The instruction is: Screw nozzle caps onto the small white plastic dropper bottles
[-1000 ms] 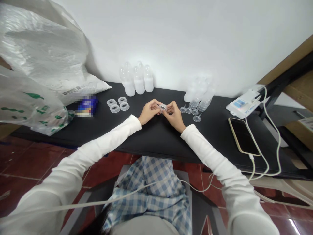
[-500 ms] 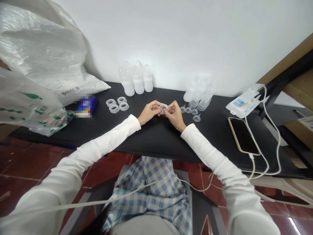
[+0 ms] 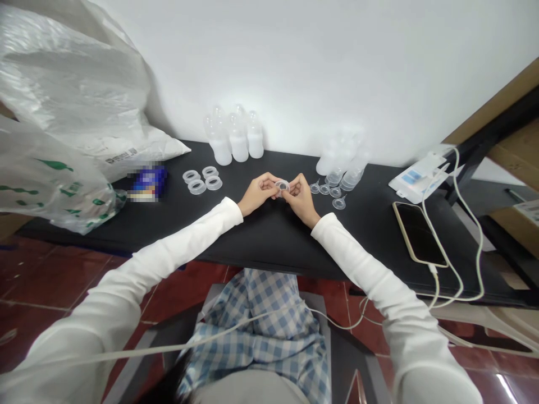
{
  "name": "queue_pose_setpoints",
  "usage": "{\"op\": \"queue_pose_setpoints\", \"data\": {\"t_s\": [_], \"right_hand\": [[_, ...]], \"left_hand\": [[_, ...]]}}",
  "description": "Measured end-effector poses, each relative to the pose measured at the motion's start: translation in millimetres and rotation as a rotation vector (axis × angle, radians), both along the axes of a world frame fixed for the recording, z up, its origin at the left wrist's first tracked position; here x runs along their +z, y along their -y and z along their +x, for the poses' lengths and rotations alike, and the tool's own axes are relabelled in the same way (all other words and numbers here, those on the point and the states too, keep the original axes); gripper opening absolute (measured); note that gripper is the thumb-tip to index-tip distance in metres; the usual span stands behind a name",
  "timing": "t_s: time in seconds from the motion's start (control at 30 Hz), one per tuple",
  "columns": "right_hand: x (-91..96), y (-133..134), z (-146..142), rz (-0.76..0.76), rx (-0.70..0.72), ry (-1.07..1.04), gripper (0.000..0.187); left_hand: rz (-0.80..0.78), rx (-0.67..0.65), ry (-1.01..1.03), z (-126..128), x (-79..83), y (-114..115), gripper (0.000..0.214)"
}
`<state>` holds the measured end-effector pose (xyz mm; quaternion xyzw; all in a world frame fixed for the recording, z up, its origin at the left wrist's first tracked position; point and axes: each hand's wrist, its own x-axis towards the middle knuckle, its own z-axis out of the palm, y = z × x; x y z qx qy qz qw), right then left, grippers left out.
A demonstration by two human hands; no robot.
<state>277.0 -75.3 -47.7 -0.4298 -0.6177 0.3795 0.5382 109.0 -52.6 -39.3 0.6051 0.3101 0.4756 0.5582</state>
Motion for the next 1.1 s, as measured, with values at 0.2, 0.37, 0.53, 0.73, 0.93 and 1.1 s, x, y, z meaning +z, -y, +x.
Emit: {"op": "queue_pose_setpoints", "data": {"t_s": [0.2,0.37,0.53,0.73,0.93,1.1], "right_hand": [[1.8,2,-3,0.018,-0.009,0.004,0.053],[6.9,7,-7,0.066,-0.103,0.039,0.050],[6.1,8,-7,0.114,-0.132,0.097,0.047],[4.2,7,-4,0.139,-0.144,0.120,0.043],[6.3,5,-1,0.134,-0.063,0.053,0.050],[6.7,-3,5,0.034,-0.014,-0.078,0.058]], "left_hand": [[-0.004,0.038,-0.016,0,3.2,1,0.027],[0.009,0.046,-0.007,0,6.3,5,0.027],[0.050,0.067,-0.068,1,10.4,11,0.023],[0.110,0.071,-0.145,1,12.7,15,0.021],[0.094,0.041,-0.028,0,2.8,3,0.031],[0.122,0.025,0.085,-2,-0.6,-7,0.033]]}}
